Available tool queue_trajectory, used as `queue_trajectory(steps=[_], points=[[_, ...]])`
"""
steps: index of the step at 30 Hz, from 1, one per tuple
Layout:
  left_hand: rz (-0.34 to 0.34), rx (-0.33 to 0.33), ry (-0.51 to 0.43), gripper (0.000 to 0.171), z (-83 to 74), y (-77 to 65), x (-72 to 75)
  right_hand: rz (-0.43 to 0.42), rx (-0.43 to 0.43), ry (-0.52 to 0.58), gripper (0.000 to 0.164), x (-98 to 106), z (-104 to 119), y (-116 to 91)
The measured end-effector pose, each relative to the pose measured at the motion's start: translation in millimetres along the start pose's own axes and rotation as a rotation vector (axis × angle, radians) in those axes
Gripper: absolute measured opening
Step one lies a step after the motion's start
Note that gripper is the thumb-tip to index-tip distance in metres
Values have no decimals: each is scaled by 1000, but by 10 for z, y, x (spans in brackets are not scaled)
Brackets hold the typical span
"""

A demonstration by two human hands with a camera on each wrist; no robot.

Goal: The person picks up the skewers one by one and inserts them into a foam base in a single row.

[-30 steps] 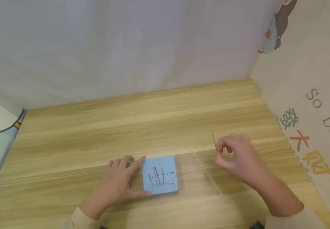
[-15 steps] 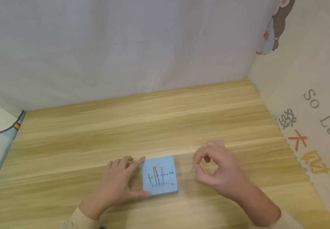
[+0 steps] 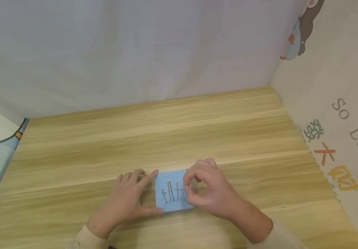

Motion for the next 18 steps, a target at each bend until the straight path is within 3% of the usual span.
queue_trajectory(steps=[18], points=[[4, 0, -3, 111, -2, 4, 1, 42, 57, -37, 34, -78, -46, -18]])
Point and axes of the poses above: each hand's wrist, its own y-axis towards the middle knuckle, its own x-axis out of the back of the hand, z = x × y, the point moved 1 cm from there along y, towards the middle knuckle, and after that the axes turned 2 degrees about x, right-handed, at the moved point
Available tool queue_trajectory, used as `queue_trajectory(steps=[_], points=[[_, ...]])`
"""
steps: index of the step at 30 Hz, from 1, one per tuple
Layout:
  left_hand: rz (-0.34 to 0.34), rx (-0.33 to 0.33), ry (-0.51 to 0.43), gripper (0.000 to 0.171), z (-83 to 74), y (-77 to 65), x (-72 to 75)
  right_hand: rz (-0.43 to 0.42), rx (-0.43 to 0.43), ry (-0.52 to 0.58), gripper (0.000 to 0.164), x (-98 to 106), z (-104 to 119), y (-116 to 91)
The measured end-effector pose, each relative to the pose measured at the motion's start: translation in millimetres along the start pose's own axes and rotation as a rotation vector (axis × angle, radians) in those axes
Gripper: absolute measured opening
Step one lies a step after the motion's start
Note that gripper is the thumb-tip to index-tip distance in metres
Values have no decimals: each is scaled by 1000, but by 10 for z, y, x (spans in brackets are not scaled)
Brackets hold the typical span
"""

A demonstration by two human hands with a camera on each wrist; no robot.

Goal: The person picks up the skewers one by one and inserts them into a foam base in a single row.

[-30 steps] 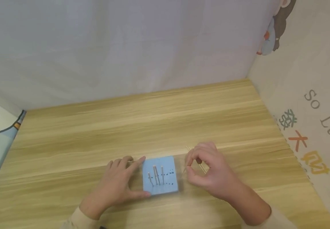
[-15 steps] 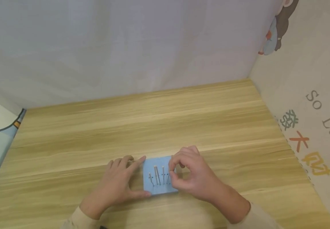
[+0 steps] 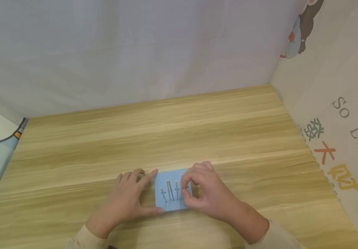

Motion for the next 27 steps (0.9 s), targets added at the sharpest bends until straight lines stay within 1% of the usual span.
queue_trajectory(steps=[9, 20, 24, 27], points=[[-4, -8, -3, 111, -15, 8, 31, 11, 14, -9, 35, -14, 5, 8], [1, -6, -1, 111, -16, 19, 26, 12, 17, -12, 34, 2, 7, 8], [6, 2, 2, 111, -6, 4, 14, 35, -39, -18, 37, 84, 22, -35], [10, 1, 3, 111, -8, -1, 18, 29, -88, -40, 39, 252, 31, -145]])
Point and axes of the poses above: each hand's wrist, its own y-axis towards the middle knuckle, its own x-axis out of the back of the hand, z = x × y, the point moved 1 cm from there along y, towards the middle knuckle, and after that the axes turned 2 degrees about x, right-handed, at the moved point
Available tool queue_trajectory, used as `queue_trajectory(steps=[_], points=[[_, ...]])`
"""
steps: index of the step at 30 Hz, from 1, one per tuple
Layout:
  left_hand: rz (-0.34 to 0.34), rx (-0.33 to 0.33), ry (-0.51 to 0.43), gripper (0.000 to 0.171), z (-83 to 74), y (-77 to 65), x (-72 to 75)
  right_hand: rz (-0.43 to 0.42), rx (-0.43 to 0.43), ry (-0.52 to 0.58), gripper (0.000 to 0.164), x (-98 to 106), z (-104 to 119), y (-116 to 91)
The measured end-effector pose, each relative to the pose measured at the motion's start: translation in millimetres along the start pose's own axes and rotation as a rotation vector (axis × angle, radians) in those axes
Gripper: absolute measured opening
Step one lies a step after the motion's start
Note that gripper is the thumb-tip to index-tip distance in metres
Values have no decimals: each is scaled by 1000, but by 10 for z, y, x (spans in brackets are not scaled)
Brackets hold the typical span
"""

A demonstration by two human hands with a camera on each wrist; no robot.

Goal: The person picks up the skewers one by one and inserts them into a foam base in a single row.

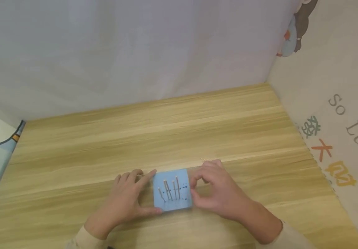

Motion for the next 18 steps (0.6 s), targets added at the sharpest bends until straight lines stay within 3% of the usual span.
queue_trajectory(steps=[7, 12, 15, 18], points=[[0, -3, 7, 111, -7, 12, 12, -76, -98, -65, 48, 447, -62, -352], [-3, 0, 5, 111, 3, 8, -1, -79, -156, -161, 50, 589, -92, -412], [-4, -3, 4, 111, 4, 6, -8, -28, -243, -276, 41, 607, -120, -369], [-6, -6, 6, 110, 2, 7, -12, 121, -391, -426, 25, 595, -164, -294]])
Point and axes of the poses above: each hand's wrist, its own y-axis towards the middle knuckle, its own x-axis out of the back of the hand, z = x × y, the point moved 1 cm from there along y, towards the middle knuckle, and after that the axes turned 2 degrees about x, right-handed, at the moved point
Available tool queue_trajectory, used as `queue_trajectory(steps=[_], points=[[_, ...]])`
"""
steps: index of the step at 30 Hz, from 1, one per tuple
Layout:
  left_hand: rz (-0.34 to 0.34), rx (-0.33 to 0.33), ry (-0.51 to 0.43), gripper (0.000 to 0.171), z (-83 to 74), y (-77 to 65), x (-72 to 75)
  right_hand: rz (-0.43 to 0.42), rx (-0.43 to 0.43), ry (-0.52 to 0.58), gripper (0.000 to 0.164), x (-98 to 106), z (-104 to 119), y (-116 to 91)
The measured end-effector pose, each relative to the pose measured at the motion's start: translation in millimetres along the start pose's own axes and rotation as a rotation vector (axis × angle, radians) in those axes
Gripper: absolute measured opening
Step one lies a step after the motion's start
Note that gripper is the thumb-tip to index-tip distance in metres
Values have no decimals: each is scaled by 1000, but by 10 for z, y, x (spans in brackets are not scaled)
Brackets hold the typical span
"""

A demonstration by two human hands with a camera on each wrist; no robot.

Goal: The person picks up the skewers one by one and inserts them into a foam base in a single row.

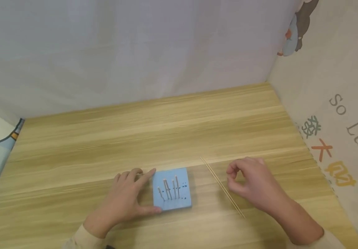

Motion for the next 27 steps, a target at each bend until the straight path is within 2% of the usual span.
queue_trajectory(steps=[3, 6, 12, 17, 18, 23, 27], points=[[6, 5, 3, 111, -1, 4, 5, 145, -71, -154, 12, -68, -12, 77], [11, 7, 8, 111, -4, 6, 10, 196, -79, -234, 9, -185, -24, 117], [4, 1, 11, 111, -7, 5, 8, 217, -116, -273, 10, -433, -36, 131], [-4, -3, 6, 111, -9, 6, 3, 213, -144, -305, 3, -562, -71, 110], [-3, -2, 5, 111, -8, 6, 3, 210, -146, -311, 4, -574, -75, 110], [0, 1, 11, 111, -1, 4, -2, 169, -130, -357, 34, -607, -89, 135], [1, 1, 10, 111, 0, 2, -3, 136, -127, -416, 38, -612, -89, 148]])
Point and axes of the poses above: each hand's wrist, its own y-axis towards the middle knuckle, its own x-axis out of the back of the hand, z = x × y, the point moved 1 cm from there along y, towards the middle knuckle, and after that the axes turned 2 degrees about x, right-handed, at the moved point
